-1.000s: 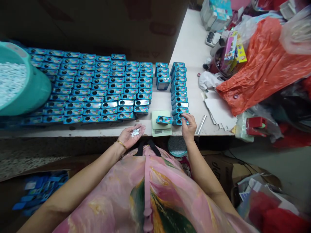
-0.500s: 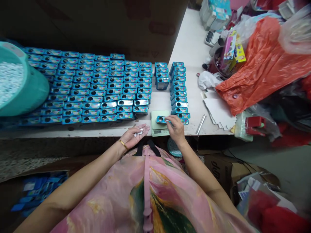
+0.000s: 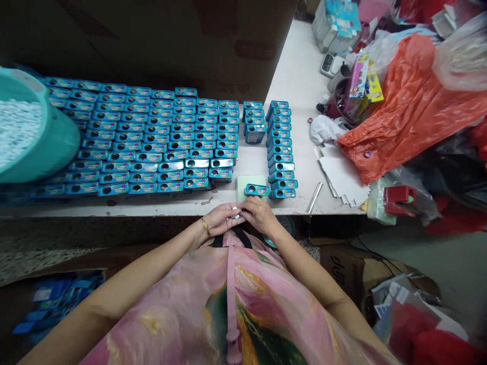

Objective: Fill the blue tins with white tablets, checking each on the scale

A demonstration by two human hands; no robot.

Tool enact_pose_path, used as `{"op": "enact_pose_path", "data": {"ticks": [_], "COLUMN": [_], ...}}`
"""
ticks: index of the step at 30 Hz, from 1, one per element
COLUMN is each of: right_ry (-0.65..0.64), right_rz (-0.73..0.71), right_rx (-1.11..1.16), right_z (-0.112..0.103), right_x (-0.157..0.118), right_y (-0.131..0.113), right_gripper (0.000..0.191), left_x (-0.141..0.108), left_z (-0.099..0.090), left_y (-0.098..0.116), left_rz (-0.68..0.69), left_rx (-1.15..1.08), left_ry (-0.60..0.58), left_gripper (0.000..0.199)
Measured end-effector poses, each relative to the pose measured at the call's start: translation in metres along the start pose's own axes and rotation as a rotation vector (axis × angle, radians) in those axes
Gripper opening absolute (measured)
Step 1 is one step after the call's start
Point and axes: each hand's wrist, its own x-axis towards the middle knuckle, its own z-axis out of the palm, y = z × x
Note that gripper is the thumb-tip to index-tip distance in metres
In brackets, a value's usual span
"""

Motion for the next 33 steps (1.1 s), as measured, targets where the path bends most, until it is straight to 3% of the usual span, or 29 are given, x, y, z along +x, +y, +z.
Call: {"op": "enact_pose_path", "data": {"ticks": [8,12,17,21,26,29,33], "right_ry": [0.212,0.292,0.425,0.272,0.086,0.028,-0.045], "right_rz": [0.051,0.104,0.228,0.187,0.206,0.203,0.202], "right_rx": [0.038,-0.014,-0.036,-0.161,-0.276,-0.322,-0.405], "right_z": [-0.011,-0.019,-0.037,-0.039,-0.025,-0.019,-0.018], "right_x": [0.010,0.014,-0.007,-0.012,0.006,0.013,0.020], "right_y": [0.022,0.042,0.064,0.069,0.063,0.059,0.050], "right_gripper": [0.017,0.020,0.023,0.039,0.060,0.061,0.044], "left_x": [0.017,0.014,-0.015,-0.042,-0.063,-0.070,-0.079], "left_z": [0.001,-0.008,-0.036,-0.064,-0.086,-0.094,-0.106], "left_y": [0.009,0.019,0.025,0.026,0.026,0.025,0.021], "left_rz": [0.134,0.185,0.213,0.236,0.256,0.274,0.286], "left_rx": [0.069,0.060,-0.028,-0.119,-0.227,-0.278,-0.285], "left_ry": [0.010,0.113,0.299,0.419,0.544,0.562,0.527], "left_gripper": [0.030,0.027,0.029,0.023,0.024,0.024,0.021]}}
